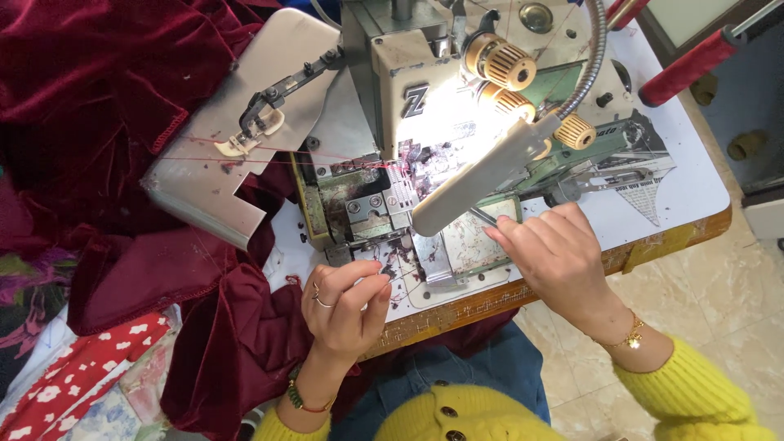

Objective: The person uses tweezers to manipulate threads and components within the needle area of a sewing machine. They pull and adjust the thread while working on the machine's internal mechanism.

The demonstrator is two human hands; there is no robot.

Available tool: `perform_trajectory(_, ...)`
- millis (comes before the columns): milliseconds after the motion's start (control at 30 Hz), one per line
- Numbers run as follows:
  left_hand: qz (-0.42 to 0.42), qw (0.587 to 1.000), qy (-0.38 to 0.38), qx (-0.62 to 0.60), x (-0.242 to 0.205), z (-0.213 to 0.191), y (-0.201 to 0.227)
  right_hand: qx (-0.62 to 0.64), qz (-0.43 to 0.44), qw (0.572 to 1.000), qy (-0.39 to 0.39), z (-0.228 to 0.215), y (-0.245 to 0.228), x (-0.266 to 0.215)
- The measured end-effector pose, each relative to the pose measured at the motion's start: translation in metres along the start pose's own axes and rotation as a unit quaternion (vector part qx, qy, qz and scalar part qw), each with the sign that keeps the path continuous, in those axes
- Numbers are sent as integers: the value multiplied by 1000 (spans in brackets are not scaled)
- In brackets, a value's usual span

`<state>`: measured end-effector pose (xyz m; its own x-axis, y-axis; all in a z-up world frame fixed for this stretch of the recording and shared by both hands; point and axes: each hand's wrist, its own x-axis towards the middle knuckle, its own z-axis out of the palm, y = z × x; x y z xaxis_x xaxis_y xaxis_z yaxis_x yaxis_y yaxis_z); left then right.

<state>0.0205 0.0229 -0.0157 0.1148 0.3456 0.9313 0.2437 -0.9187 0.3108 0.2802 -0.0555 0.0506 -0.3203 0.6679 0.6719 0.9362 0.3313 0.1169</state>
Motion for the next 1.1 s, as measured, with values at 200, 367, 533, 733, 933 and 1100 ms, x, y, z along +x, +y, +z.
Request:
perform_trajectory(200,-1,1000,-7,16,0,-1,0,12,-17,1000,15,1,3,3)
perform_trajectory(367,44,994,-32,98,7,5,9,26,-21,999,22,2,1,9)
perform_trajectory(533,54,984,-69,157,20,17,29,42,-26,998,28,1,0,9)
perform_trajectory(733,35,978,-88,186,17,28,38,38,-43,998,37,-2,9,4)
perform_trajectory(933,34,982,18,182,42,14,44,49,-77,995,37,-1,17,10)
perform_trajectory(1100,-44,991,-94,83,69,13,55,-10,-83,996,-38,-4,16,11)
